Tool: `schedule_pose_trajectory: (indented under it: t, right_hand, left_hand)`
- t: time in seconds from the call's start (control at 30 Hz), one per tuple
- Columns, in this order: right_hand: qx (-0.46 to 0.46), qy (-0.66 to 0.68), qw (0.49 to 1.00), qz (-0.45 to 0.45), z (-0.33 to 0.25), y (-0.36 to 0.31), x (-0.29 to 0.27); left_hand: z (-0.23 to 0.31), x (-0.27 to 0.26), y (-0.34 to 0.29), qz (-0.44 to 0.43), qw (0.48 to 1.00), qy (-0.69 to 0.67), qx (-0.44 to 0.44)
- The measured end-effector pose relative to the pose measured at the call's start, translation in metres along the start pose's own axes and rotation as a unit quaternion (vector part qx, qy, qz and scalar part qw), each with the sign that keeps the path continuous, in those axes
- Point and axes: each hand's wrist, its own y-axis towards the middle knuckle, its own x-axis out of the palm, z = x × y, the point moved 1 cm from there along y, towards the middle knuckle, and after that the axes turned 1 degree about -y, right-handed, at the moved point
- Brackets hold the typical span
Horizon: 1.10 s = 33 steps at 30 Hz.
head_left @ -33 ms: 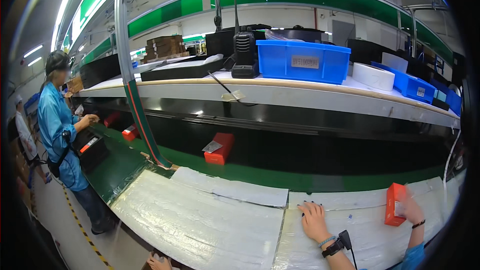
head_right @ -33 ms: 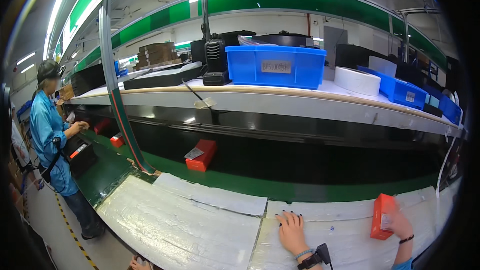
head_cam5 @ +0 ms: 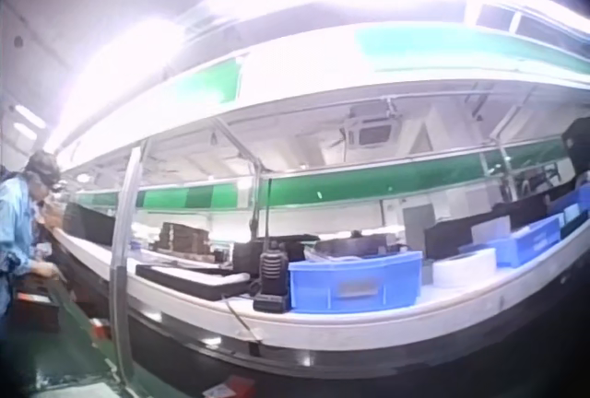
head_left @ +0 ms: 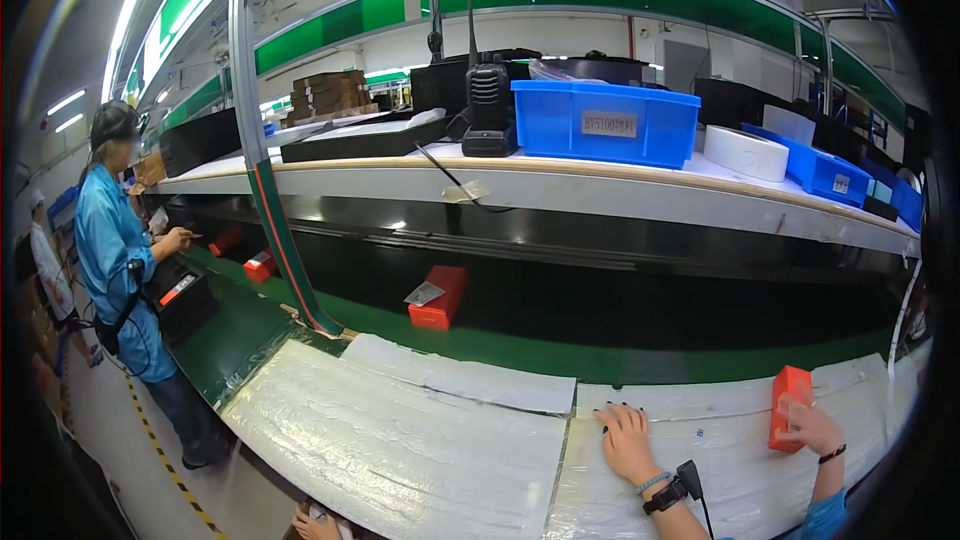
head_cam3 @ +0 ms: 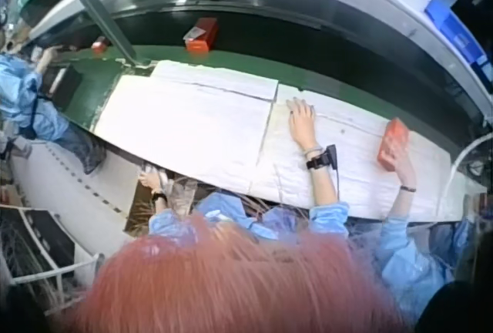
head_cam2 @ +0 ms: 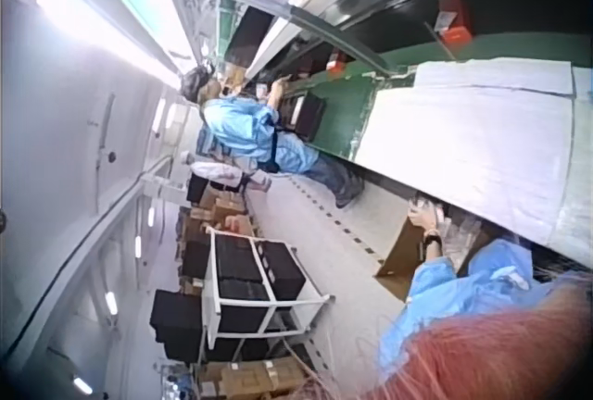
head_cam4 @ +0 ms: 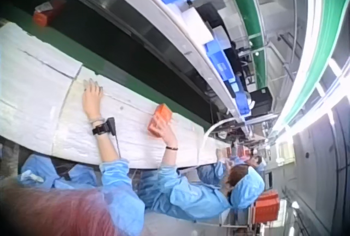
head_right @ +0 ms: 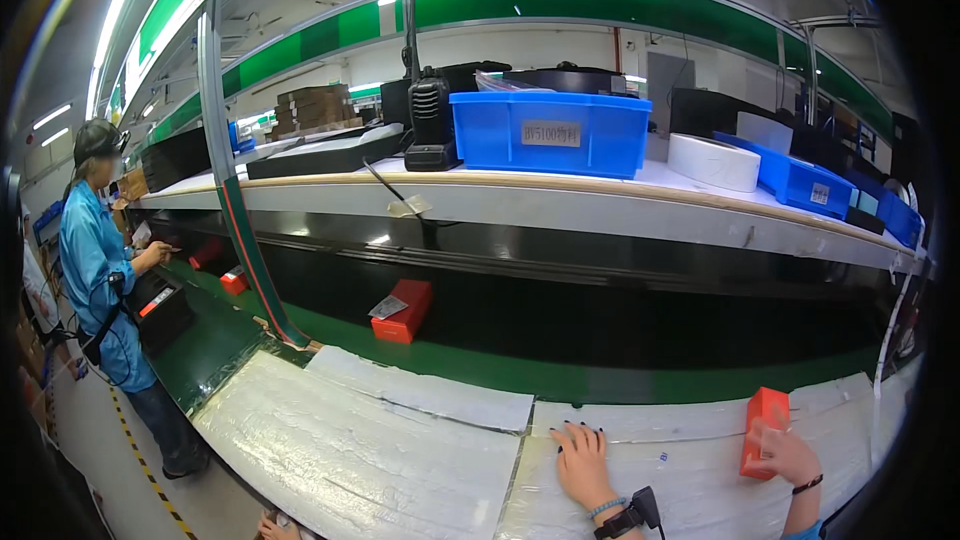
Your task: The worker is applying identification labels to small red rectangular boxes on a workstation.
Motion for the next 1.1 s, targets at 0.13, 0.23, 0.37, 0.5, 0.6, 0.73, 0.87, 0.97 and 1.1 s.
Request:
schedule_pose_trajectory:
  t: [0.13, 0.23, 0.37, 0.5, 0.6, 0.73, 0.87, 0.97, 1.1]
  right_hand:
    - [0.005, 0.001, 1.000, 0.005, 0.004, -0.001, -0.001]
    - [0.010, 0.005, 1.000, 0.009, 0.005, -0.003, -0.003]
    - [0.006, -0.005, 1.000, 0.005, 0.007, -0.001, -0.002]
    - [0.006, -0.009, 1.000, 0.003, 0.007, -0.001, -0.002]
    - [0.002, -0.007, 1.000, 0.009, 0.010, -0.003, 0.002]
    - [0.004, -0.008, 1.000, 0.008, 0.009, -0.002, 0.006]
    - [-0.001, -0.021, 1.000, 0.008, 0.001, -0.001, -0.001]
    - [0.007, -0.016, 1.000, 0.002, -0.002, -0.003, -0.006]
    - [0.007, -0.011, 1.000, -0.001, 0.000, -0.005, -0.005]
  left_hand:
    - [0.060, -0.030, 0.041, 0.280, 0.958, 0.018, 0.056]
    - [0.153, -0.088, 0.074, 0.323, 0.910, -0.259, 0.015]
    - [0.248, -0.143, 0.086, 0.123, 0.839, -0.527, 0.060]
    - [0.367, -0.143, 0.045, -0.012, 0.752, -0.629, 0.196]
    - [0.438, -0.120, -0.011, -0.149, 0.739, -0.616, 0.229]
    - [0.482, -0.079, -0.100, -0.350, 0.705, -0.569, 0.238]
    - [0.487, -0.058, -0.165, -0.460, 0.661, -0.567, 0.173]
    - [0.483, -0.071, -0.172, -0.450, 0.685, -0.488, 0.299]
    - [0.485, -0.073, -0.173, -0.446, 0.668, -0.461, 0.378]
